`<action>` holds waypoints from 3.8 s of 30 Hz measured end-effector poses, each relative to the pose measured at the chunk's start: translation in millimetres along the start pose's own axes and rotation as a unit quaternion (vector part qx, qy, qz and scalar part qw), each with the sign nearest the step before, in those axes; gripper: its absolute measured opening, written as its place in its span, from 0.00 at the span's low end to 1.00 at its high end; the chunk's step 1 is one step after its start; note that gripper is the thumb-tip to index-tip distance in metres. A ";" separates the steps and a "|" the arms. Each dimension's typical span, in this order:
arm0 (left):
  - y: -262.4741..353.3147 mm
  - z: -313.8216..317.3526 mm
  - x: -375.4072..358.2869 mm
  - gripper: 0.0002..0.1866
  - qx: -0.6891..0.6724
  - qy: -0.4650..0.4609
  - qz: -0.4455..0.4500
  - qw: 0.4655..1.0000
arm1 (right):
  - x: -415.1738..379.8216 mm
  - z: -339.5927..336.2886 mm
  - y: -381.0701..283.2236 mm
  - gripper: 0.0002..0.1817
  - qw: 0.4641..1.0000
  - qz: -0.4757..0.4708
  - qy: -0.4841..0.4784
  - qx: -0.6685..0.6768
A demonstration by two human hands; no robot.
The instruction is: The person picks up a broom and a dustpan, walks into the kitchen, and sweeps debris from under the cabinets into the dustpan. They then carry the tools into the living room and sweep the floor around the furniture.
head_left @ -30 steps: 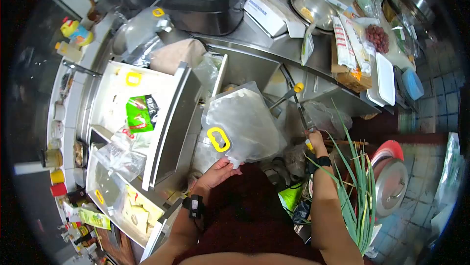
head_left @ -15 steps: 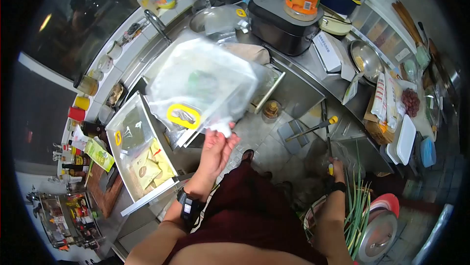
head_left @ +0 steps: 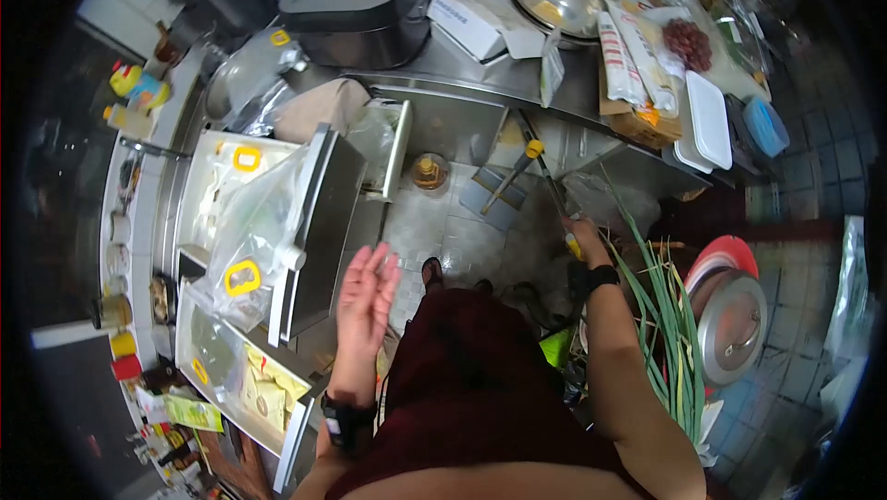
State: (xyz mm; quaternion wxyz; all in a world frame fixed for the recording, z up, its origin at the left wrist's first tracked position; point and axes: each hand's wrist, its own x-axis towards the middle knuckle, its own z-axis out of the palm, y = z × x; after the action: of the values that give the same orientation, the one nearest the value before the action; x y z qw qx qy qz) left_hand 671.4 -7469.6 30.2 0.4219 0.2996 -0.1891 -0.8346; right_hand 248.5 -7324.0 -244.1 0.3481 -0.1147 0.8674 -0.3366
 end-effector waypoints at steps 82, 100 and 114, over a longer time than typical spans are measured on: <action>-249.5 17.0 270.0 0.10 0.271 -0.035 -0.151 0.950 | 30.5 -17.9 -120.6 0.11 0.883 -0.164 -0.019 -0.439; -257.6 13.9 242.1 0.13 0.297 -0.054 -0.138 0.943 | -20.7 -36.0 -109.1 0.13 0.857 -0.125 -0.022 -0.500; -294.1 24.6 234.6 0.16 0.266 -0.013 -0.166 0.950 | 21.8 11.1 -93.0 0.18 0.970 -0.023 0.006 -0.243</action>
State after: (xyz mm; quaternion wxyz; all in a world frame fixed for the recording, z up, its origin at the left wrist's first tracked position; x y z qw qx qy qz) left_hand 372.3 -7491.4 -198.5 0.1796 0.4172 -0.3569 -0.8163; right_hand 236.9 -7408.5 -199.7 0.2964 -0.2136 0.9226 -0.1239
